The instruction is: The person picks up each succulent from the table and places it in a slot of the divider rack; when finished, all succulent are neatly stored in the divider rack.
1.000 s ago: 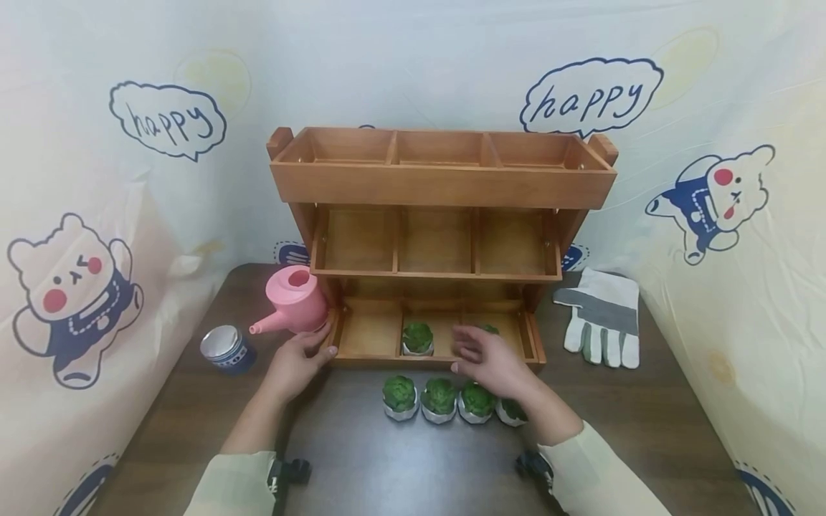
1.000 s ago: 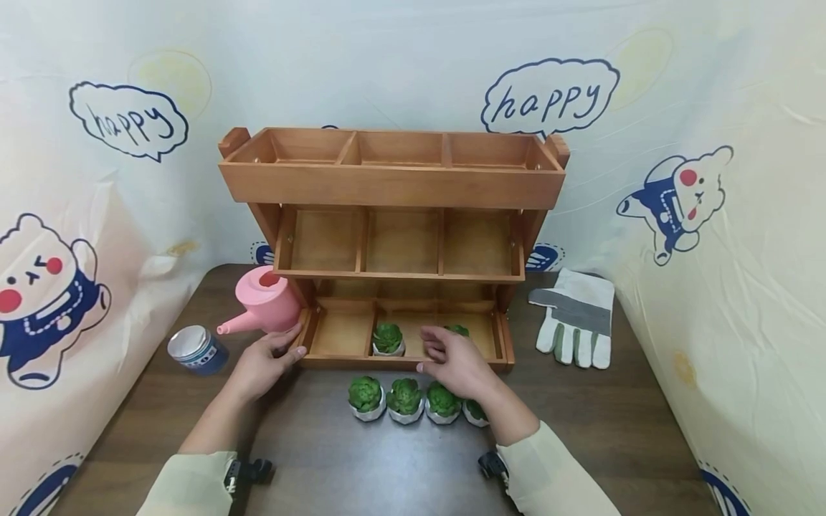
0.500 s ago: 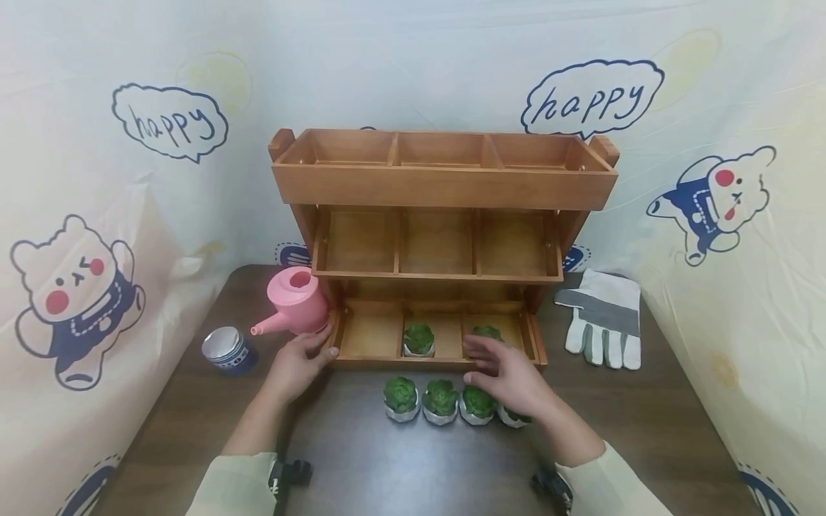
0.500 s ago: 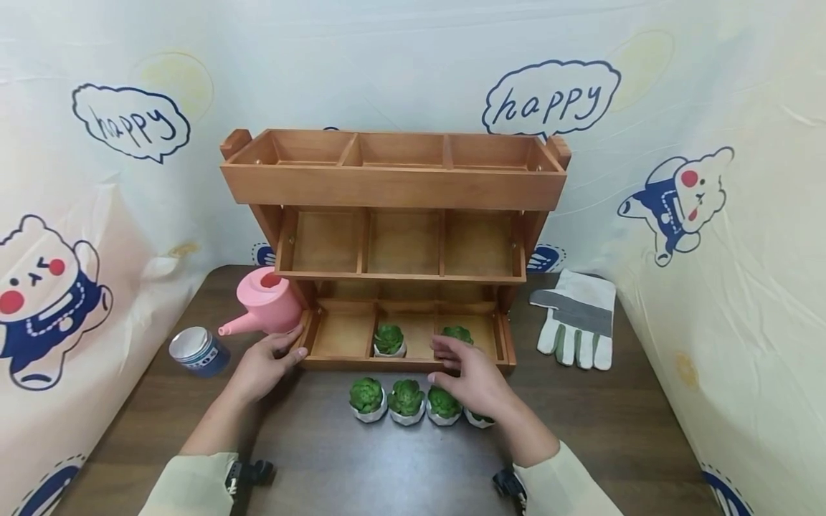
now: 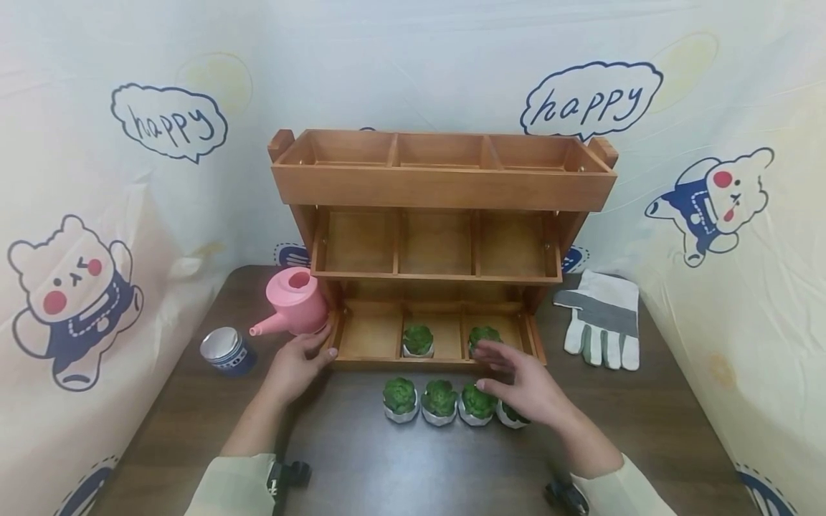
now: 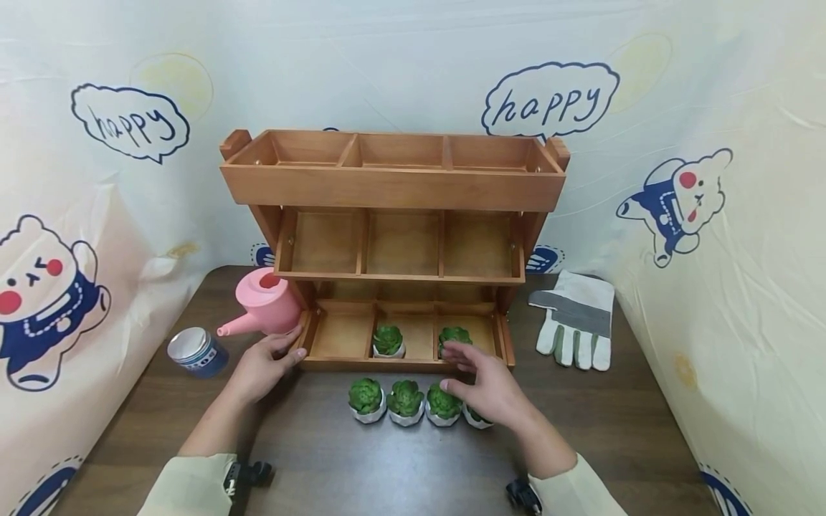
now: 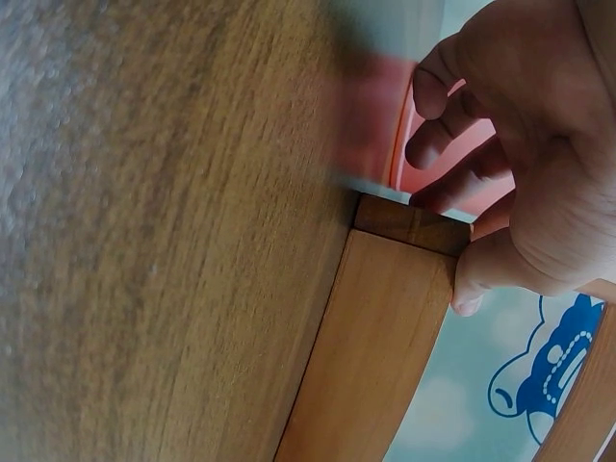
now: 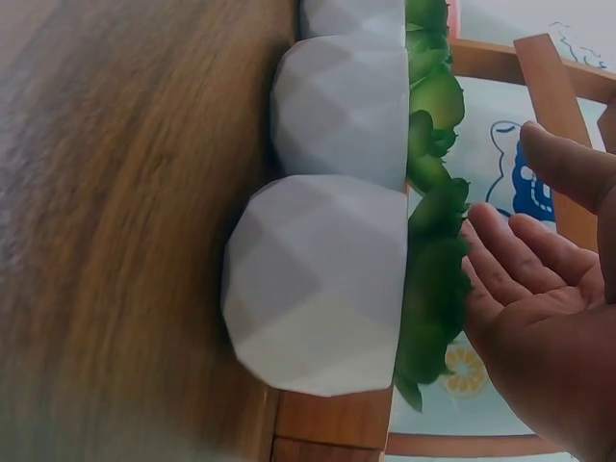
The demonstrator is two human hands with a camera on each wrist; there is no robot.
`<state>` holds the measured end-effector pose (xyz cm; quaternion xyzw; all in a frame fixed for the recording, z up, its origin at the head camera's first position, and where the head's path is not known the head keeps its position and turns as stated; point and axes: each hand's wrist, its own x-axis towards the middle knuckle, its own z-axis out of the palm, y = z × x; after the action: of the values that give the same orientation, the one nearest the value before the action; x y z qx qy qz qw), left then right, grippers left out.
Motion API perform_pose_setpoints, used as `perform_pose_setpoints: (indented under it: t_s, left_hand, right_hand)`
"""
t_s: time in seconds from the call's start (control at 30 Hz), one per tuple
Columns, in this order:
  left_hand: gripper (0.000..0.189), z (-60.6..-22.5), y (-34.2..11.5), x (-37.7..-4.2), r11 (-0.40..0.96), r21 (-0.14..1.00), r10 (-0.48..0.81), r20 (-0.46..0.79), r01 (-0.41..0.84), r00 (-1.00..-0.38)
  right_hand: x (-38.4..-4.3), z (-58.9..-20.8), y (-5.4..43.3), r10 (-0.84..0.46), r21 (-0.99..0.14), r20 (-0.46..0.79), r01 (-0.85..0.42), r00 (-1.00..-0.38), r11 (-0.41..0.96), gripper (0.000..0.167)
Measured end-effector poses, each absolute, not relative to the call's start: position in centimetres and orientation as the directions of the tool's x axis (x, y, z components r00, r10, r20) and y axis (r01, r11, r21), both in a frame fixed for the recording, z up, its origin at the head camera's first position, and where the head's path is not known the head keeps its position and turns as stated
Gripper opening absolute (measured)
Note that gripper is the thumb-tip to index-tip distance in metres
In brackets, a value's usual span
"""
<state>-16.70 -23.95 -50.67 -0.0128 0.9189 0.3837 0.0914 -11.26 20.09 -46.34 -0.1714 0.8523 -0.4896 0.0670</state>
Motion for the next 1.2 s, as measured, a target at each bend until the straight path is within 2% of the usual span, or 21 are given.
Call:
perform_pose_setpoints:
  t_s: [0.4,0.9,1.2]
  left_hand:
    - [0.069,-50.8,-24.0,-16.7,0.706,0.702,0.046,-0.174,-0.091,-0.984]
    - [0.069,-50.8,-24.0,-16.6,0.703,0.706,0.046,-0.166,-0.087,-0.985]
    - [0.068,-50.9,-24.0,-16.5,0.702,0.708,0.049,-0.153,-0.075,-0.987]
  right_hand:
    - [-10.3,-47.0,21.4,-0.332,-0.847,0.039,-0.207,-0.943,0.49,0.062]
    - [-9.2,-47.6,22.7,-0.316,-0.804,0.085,-0.252,-0.945,0.539,0.058]
    - [-8.7,-48.2,23.9,-0.314,-0.775,0.075,-0.253,-0.946,0.579,0.07]
